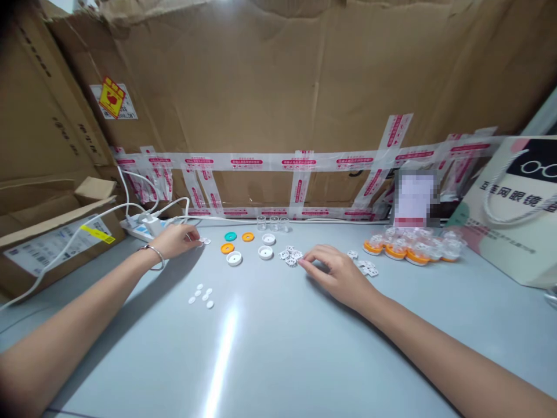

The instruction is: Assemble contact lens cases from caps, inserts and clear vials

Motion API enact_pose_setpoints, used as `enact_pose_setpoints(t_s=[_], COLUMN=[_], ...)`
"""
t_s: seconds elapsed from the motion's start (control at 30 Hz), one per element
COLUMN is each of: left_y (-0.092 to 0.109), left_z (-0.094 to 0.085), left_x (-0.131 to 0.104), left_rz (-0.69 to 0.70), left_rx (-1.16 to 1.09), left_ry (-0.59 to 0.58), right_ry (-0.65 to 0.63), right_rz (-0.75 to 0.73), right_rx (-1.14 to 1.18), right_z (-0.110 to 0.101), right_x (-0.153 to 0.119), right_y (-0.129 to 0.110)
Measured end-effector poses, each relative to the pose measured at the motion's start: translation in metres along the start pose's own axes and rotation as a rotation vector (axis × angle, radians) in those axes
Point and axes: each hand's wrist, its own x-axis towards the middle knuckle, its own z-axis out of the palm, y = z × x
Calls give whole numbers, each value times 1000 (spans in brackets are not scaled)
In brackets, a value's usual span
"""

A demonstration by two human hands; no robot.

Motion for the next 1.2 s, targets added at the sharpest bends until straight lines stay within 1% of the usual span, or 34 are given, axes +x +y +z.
enact_pose_setpoints(t_s=[0.07,0.13,0.2,0.27,0.37,0.43,0.47,0.5,0.57,0.63,0.73,0.8,0.87,0.97,1.0,1.03,1.07,1.1,1.17,1.2], left_y=[-1,2,13,35,80,107,118,127,136,138,137,136,134,123,117,109,101,92,76,70], left_z=[2,-1,-7,-12,-10,-2,4,10,21,30,36,37,33,16,8,0,-9,-16,-28,-32], left_x=[0,-1,-7,-16,-36,-47,-50,-53,-53,-50,-47,-46,-46,-44,-43,-42,-42,-42,-42,-42], left_rz=[1,14,46,119,277,445,496,529,521,494,478,480,488,468,438,405,364,352,395,408], left_rx=[-22,-48,-84,-143,-260,-435,-483,-511,-514,-497,-488,-491,-510,-554,-551,-524,-477,-420,-289,-239], left_ry=[2,20,56,79,51,25,27,30,17,-11,-37,-49,-53,11,42,37,8,-42,-206,-269], right_ry=[-1,1,7,13,9,0,-6,-11,-23,-31,-43,-54,-64,-71,-72,-74,-76,-77,-77,-77], right_rz=[-8,-5,4,18,44,59,64,68,76,85,84,77,73,82,89,99,111,123,149,157], right_rx=[3,5,15,35,70,91,102,112,127,135,148,164,178,189,191,193,193,193,193,197], right_z=[0,0,0,-1,0,0,0,1,2,3,6,7,8,8,8,7,7,6,6,6], right_x=[-1,-1,-1,0,0,0,0,0,1,1,1,1,1,-1,-1,-2,-2,-2,-3,-2], right_y=[0,0,-1,-2,-5,-8,-10,-12,-15,-17,-19,-19,-19,-18,-18,-17,-17,-17,-17,-19])
